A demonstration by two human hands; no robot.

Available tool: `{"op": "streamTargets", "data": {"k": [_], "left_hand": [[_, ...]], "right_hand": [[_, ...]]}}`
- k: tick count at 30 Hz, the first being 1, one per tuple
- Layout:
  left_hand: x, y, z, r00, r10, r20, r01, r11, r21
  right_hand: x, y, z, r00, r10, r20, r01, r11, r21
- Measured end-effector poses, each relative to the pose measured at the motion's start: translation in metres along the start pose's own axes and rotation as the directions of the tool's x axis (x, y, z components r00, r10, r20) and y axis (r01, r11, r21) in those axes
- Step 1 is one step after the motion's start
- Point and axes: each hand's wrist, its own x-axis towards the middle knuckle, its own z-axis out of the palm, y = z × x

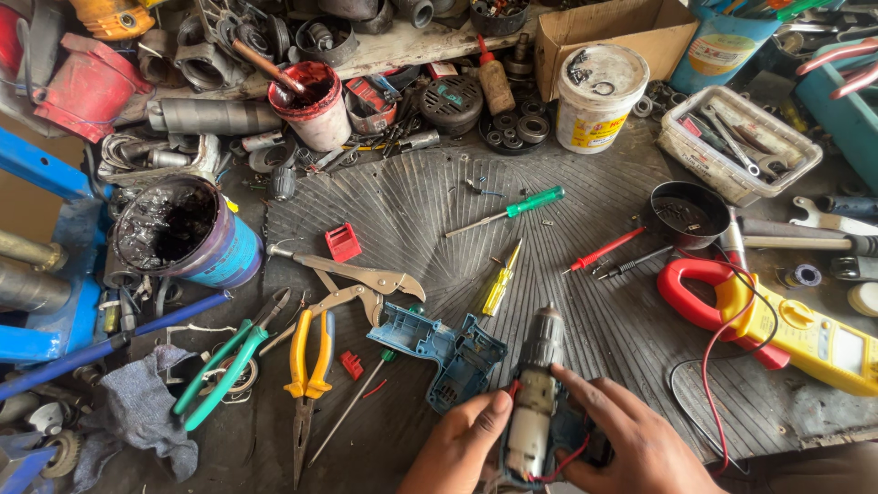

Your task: The person works on a disassembled power drill, manipulating internal wires and components with their hands. They use a yellow-handled screwdriver to adjust parts inside the drill's motor housing.

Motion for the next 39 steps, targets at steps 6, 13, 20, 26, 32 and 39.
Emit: {"op": "streamTargets", "data": {"k": [6,13,20,26,32,39], "left_hand": [[-0.036,0.045,-0.006,0.995,0.098,-0.008,-0.071,0.765,0.64],[-0.034,0.057,-0.007,0.96,0.261,-0.105,-0.058,0.549,0.834],[-0.034,0.064,-0.02,0.904,0.399,-0.155,-0.006,0.374,0.927],[-0.035,0.063,-0.025,0.805,0.592,-0.046,-0.104,0.218,0.97],[-0.039,0.032,-0.019,0.516,0.847,0.128,-0.229,-0.008,0.973],[-0.029,-0.028,-0.002,0.767,0.607,0.208,-0.463,0.3,0.834]], "right_hand": [[0.0,-0.029,-0.018,0.939,0.34,0.059,-0.338,0.941,-0.031],[0.0,-0.01,-0.02,0.998,-0.049,0.024,0.043,0.973,0.228],[-0.003,0.002,0.008,0.927,-0.02,0.374,-0.282,0.62,0.732],[0.005,0.005,0.009,0.827,0.132,0.546,-0.536,0.479,0.696],[0.008,0.008,0.001,0.909,0.082,0.408,-0.316,0.773,0.55],[0.007,0.01,0.016,0.919,0.138,0.369,-0.32,0.807,0.496]]}}
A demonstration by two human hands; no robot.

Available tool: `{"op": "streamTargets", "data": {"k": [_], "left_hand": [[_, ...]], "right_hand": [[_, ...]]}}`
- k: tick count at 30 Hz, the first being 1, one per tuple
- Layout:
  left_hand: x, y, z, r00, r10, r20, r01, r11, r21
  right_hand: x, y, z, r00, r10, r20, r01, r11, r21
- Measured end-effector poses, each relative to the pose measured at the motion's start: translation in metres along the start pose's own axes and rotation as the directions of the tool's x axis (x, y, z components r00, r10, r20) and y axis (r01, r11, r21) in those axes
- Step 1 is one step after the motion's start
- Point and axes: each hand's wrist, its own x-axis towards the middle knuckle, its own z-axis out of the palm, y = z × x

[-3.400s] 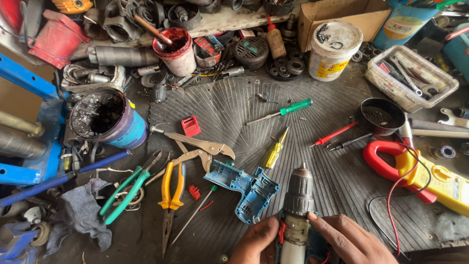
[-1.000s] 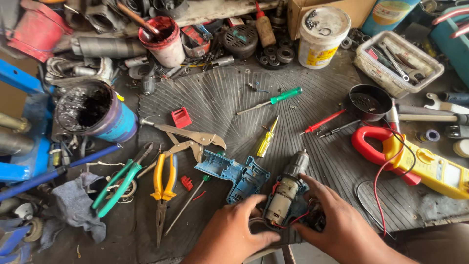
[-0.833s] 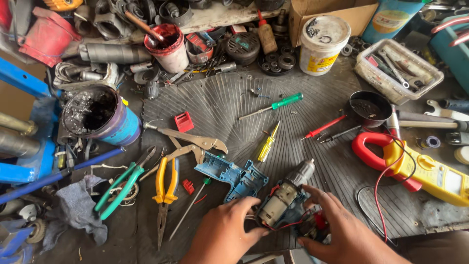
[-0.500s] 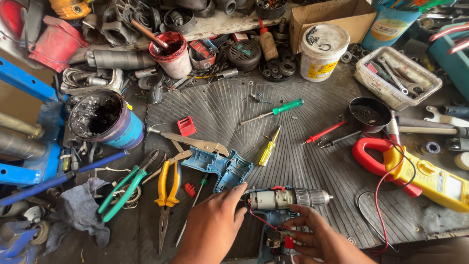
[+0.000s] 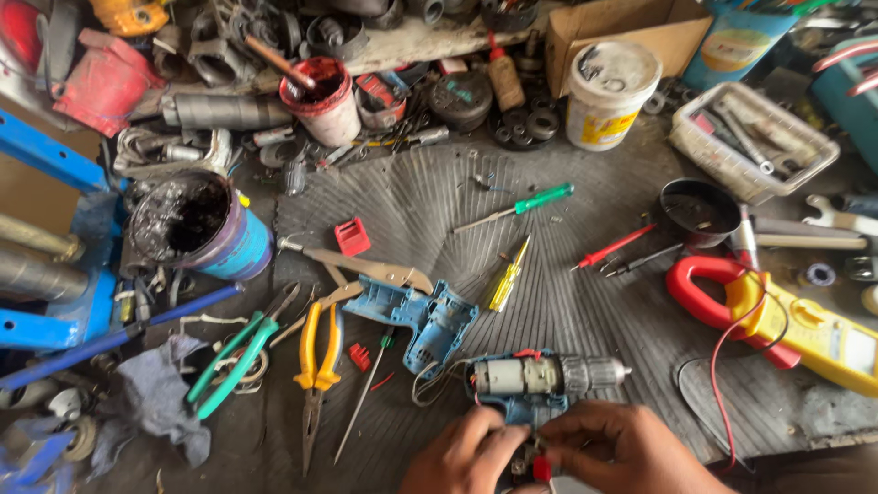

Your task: The person works on a disassembled power drill, manipulating internal wires and components with their hands. They use a yellow-handled screwdriver to adjust parts inside the drill's motor housing.

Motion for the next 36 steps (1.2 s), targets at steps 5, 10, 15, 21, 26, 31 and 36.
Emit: {"op": "streamTargets", "data": {"k": [5,10,15,21,26,31,36], "left_hand": [[0.0,0.005,-0.003,0.998,-0.053,-0.017,0.054,0.997,0.055],[0.014,0.027,-0.016,0.989,-0.119,-0.084,0.124,0.991,0.051],[0.013,0.019,-0.037,0.921,-0.387,0.042,0.375,0.851,-0.367],[0.023,-0.014,-0.03,0.803,-0.431,0.411,0.481,0.063,-0.874],[0.017,-0.019,-0.022,0.827,-0.434,0.357,0.449,0.127,-0.885],[0.014,-0.012,-0.026,0.827,-0.406,0.389,0.478,0.142,-0.867],[0.016,0.003,-0.029,0.943,-0.25,0.221,0.31,0.411,-0.857]], "right_hand": [[0.015,0.013,0.006,0.997,-0.064,-0.042,0.075,0.921,0.382],[0.018,0.012,0.001,0.998,0.064,0.017,-0.062,0.821,0.568],[0.011,0.008,0.002,0.991,-0.118,-0.069,0.136,0.912,0.388],[0.005,-0.01,0.0,0.984,-0.138,-0.112,0.165,0.947,0.277],[-0.014,-0.031,-0.01,0.957,-0.101,-0.273,0.021,0.959,-0.281],[-0.025,-0.053,-0.028,0.724,-0.571,-0.387,0.208,0.716,-0.667],[-0.023,-0.061,-0.036,0.626,-0.765,-0.149,0.446,0.508,-0.737]]}}
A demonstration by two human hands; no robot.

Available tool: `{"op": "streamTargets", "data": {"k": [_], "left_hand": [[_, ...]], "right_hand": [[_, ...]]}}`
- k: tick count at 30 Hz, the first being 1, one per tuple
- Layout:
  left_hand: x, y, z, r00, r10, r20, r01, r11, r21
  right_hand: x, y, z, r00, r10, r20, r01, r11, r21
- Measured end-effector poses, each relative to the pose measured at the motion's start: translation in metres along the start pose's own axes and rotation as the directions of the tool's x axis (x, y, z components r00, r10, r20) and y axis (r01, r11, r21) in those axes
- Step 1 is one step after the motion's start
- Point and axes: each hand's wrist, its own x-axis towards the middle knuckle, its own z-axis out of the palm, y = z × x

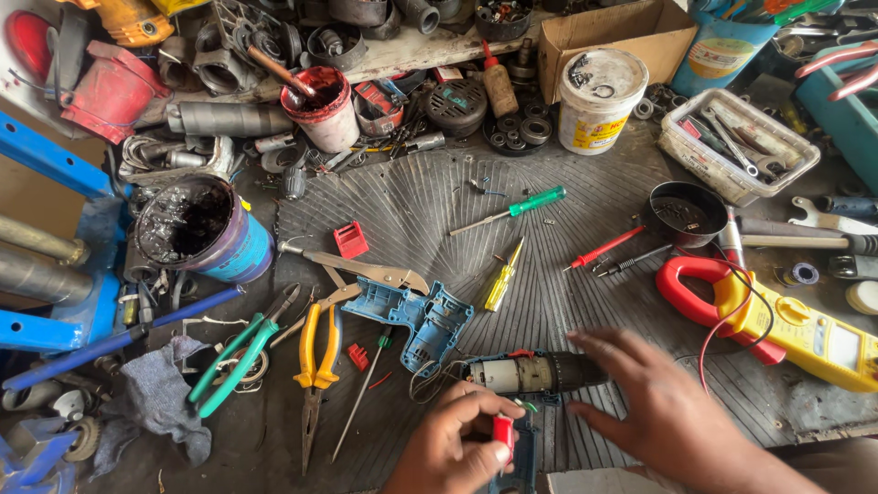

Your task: The person works on a disassembled power drill, manipulating internal wires and components with their hands. They use a yellow-handled screwdriver to adjust parts inside the drill's motor housing.

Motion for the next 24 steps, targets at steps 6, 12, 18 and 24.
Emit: {"op": "streamTargets", "data": {"k": [6,12,18,24], "left_hand": [[-0.005,0.011,0.009,0.982,0.09,-0.167,0.017,0.834,0.552],[-0.005,0.001,0.012,0.968,0.215,-0.131,-0.037,0.636,0.771],[-0.004,-0.01,0.008,0.943,0.307,-0.126,-0.103,0.631,0.769],[-0.004,-0.01,0.007,0.939,0.319,-0.13,-0.084,0.577,0.812]], "right_hand": [[-0.012,0.002,0.017,0.939,0.237,0.25,-0.216,0.97,-0.11],[-0.02,-0.001,0.029,0.992,-0.118,0.048,0.119,0.993,-0.01],[-0.014,-0.014,0.034,0.96,-0.27,-0.067,0.271,0.963,0.0],[-0.012,-0.017,0.038,0.968,-0.25,-0.009,0.25,0.966,0.062]]}}
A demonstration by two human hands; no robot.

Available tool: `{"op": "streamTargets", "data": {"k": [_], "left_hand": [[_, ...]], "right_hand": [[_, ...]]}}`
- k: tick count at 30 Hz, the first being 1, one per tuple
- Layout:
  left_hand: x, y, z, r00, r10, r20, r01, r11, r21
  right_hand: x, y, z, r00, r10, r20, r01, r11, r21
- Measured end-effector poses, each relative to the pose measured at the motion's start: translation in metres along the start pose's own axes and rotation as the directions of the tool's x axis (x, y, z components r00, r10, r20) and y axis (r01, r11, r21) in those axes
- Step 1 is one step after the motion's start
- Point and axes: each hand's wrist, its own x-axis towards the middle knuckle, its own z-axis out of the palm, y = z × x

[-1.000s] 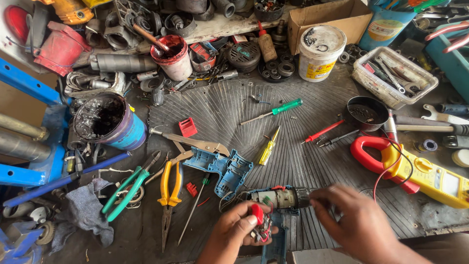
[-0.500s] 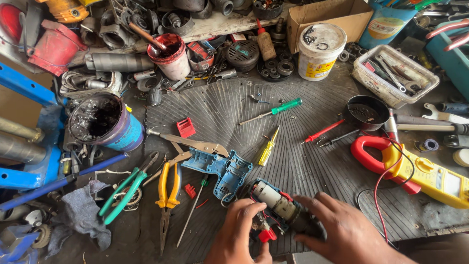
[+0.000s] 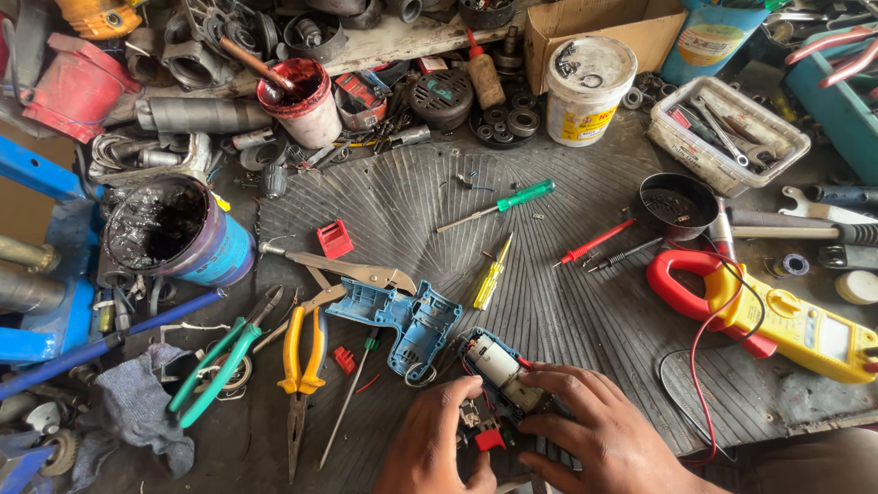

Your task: The person works on a disassembled power drill, manipulating internal wires and components with their hands. They use a yellow-handled screwdriver to adjust parts inside the drill's motor housing.

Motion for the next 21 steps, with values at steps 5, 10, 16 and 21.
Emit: {"op": "streamTargets", "data": {"k": [5,10,16,21], "left_hand": [[0.003,-0.003,-0.001,0.999,0.036,-0.021,-0.036,0.999,-0.008],[0.006,0.004,0.0,0.996,0.065,-0.066,-0.066,0.998,-0.013],[0.015,0.017,-0.026,0.994,-0.104,0.039,0.105,0.994,-0.033],[0.022,0.017,-0.056,0.972,-0.218,-0.093,0.23,0.96,0.159]], "right_hand": [[-0.001,0.003,0.001,0.999,0.012,0.042,-0.014,0.999,0.04],[0.0,0.0,0.002,0.989,0.142,0.039,-0.143,0.99,0.019],[0.006,0.001,-0.004,0.946,0.3,0.125,-0.306,0.951,0.034],[0.017,0.005,-0.021,0.982,0.182,0.047,-0.175,0.976,-0.127]]}}
